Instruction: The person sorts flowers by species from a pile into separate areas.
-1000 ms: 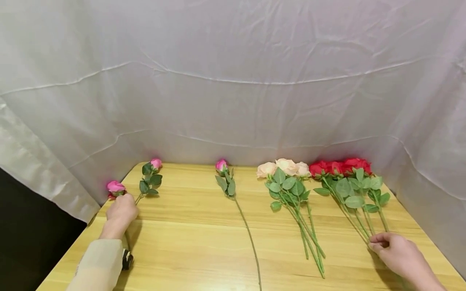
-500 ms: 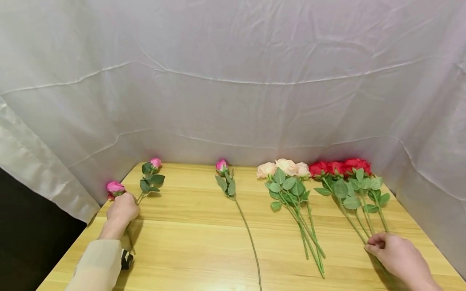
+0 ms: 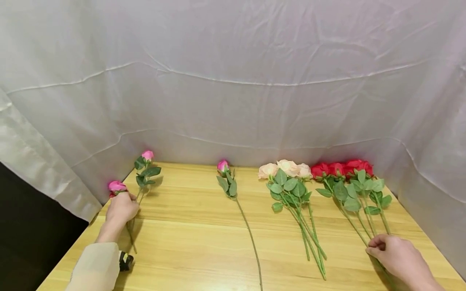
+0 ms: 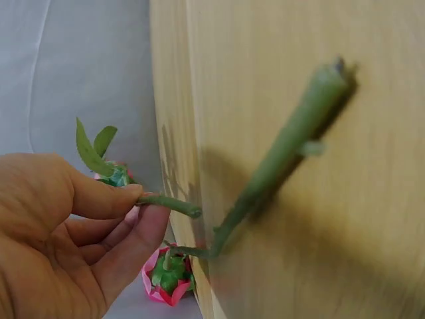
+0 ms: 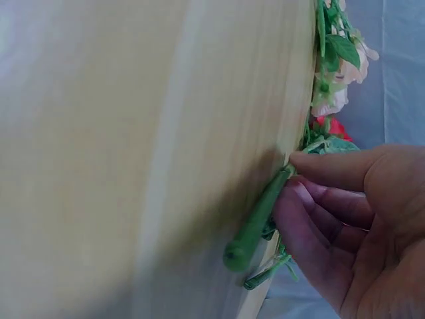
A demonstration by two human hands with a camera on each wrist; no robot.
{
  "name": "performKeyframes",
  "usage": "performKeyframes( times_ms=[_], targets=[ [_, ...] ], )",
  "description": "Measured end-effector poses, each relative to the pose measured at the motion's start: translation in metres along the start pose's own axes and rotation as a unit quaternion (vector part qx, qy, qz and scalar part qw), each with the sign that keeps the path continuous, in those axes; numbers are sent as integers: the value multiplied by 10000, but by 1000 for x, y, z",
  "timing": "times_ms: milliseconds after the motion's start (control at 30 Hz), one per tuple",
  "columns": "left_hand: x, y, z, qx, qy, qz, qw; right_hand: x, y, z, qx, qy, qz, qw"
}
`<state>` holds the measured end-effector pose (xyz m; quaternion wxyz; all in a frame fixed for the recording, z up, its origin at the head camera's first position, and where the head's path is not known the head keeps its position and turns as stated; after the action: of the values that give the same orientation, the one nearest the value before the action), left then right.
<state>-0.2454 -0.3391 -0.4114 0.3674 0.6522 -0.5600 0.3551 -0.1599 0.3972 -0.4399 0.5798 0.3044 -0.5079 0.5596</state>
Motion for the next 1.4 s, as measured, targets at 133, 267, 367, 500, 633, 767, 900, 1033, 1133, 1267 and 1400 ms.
performKeyframes(
  times_ms=[133,267,367,500,633,767,900,1033,1133,1267,1400],
  targets=[
    [0,-1,-2,-7,-126,-205,9997,5,-2,1,-137,361,31,9993],
    [-2,-3,-6,14,-434,-437,9981,16,-2,8,-122,661,-295,9973],
    [-4,-6,-11,83,-905,-549,9943,26,-4,18,40,830,-842,9930],
    [-9,-9,-18,268,-1894,-585,9798,33,-6,32,134,1198,-1468,9818],
    [-16,-11,-24,445,-2797,-605,9571,35,-6,48,158,1636,-1724,9712],
    [-26,-13,-35,576,-3615,-610,9286,33,-4,68,305,2068,-1792,9613],
    [-35,-14,-50,630,-4298,-572,8989,31,-1,91,468,2299,-1788,9555],
    [-43,-15,-64,630,-4573,-576,8852,28,0,113,581,2494,-1680,9519],
    [-47,-16,-75,587,-4646,-601,8815,25,1,127,690,2601,-1688,9482],
    [-51,-16,-88,500,-4808,-639,8731,20,1,145,826,2812,-1714,9406],
    [-54,-16,-101,412,-4977,-618,8642,12,0,162,881,3076,-1524,9351]
  ],
)
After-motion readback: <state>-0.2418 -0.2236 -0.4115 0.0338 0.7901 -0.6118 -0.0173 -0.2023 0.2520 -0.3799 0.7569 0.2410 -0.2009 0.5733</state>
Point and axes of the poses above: each hand's wrist, its own y-axis towards the middle knuckle, its own x-axis out of the back of the hand, z = x × y, the point moved 5 cm from there along y, towards the middle knuckle, and after that the axes turned 9 degrees about -x, right-handed, at the moved point
